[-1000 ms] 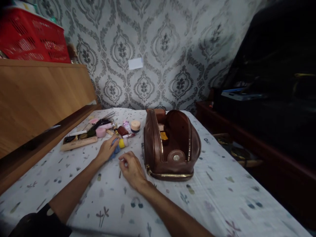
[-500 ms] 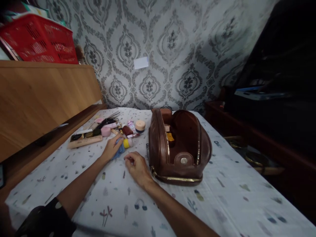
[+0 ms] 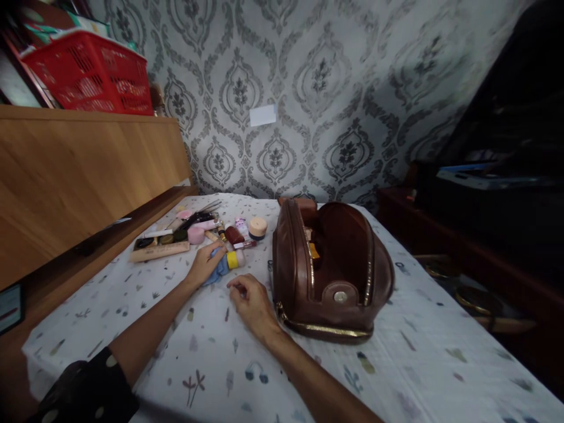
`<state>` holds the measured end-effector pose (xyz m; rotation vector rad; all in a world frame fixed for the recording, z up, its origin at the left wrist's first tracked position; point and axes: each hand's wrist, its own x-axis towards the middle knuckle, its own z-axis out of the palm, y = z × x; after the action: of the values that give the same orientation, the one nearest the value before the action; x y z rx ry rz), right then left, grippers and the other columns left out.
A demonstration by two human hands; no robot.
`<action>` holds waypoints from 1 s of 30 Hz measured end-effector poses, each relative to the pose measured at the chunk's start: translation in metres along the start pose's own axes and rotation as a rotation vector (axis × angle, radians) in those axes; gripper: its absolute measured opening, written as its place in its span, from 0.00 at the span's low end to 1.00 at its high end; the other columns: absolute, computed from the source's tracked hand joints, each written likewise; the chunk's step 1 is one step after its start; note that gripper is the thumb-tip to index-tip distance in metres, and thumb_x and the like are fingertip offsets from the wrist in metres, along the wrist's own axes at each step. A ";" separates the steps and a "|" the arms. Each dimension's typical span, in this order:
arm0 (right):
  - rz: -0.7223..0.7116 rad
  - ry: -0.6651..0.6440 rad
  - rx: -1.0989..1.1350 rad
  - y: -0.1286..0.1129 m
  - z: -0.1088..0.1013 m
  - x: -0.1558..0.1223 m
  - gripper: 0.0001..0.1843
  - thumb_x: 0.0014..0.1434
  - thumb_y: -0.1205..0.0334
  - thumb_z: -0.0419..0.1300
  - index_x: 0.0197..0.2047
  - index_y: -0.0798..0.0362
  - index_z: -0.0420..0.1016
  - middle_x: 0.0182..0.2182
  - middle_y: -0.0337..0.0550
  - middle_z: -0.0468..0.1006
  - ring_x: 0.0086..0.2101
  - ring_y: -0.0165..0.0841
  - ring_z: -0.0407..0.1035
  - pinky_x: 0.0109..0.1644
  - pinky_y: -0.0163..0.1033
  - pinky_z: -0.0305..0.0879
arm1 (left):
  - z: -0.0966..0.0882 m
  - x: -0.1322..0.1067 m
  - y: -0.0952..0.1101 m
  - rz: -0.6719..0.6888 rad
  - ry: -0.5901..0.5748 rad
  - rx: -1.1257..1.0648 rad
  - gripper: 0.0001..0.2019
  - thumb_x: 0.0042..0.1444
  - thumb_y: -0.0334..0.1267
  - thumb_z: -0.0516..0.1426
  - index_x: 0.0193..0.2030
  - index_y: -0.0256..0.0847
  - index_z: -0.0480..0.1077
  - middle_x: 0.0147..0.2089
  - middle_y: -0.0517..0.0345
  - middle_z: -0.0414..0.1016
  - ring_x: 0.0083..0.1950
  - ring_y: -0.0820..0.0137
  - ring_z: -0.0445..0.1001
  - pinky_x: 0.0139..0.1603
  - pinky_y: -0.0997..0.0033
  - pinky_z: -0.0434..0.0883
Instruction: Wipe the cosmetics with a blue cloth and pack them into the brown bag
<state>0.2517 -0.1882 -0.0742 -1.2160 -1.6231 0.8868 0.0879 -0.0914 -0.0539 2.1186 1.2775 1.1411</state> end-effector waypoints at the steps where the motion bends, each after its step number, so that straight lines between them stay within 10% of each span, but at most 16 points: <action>1: -0.002 0.001 -0.001 0.000 0.000 0.000 0.12 0.56 0.65 0.53 0.39 0.56 0.77 0.29 0.41 0.74 0.24 0.28 0.64 0.28 0.33 0.59 | 0.000 0.000 -0.001 -0.013 0.010 0.008 0.15 0.62 0.47 0.50 0.34 0.41 0.72 0.29 0.60 0.74 0.32 0.69 0.71 0.35 0.72 0.64; 17: -0.064 0.045 -0.025 -0.003 -0.001 -0.002 0.11 0.54 0.71 0.55 0.36 0.56 0.78 0.31 0.42 0.75 0.31 0.30 0.68 0.37 0.34 0.63 | 0.034 0.103 0.014 -0.475 -0.061 0.443 0.25 0.50 0.60 0.60 0.35 0.34 0.74 0.49 0.29 0.78 0.58 0.45 0.73 0.53 0.56 0.68; 30: -0.077 0.055 -0.017 -0.005 -0.002 -0.005 0.09 0.53 0.70 0.55 0.34 0.54 0.77 0.29 0.40 0.74 0.31 0.31 0.68 0.37 0.35 0.64 | -0.016 0.058 -0.011 -0.398 0.031 -0.201 0.20 0.47 0.56 0.61 0.33 0.41 0.67 0.24 0.61 0.71 0.26 0.69 0.71 0.28 0.69 0.69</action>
<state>0.2522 -0.1939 -0.0702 -1.1716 -1.6255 0.7865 0.0830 -0.0365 -0.0272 1.6161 1.4485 1.0774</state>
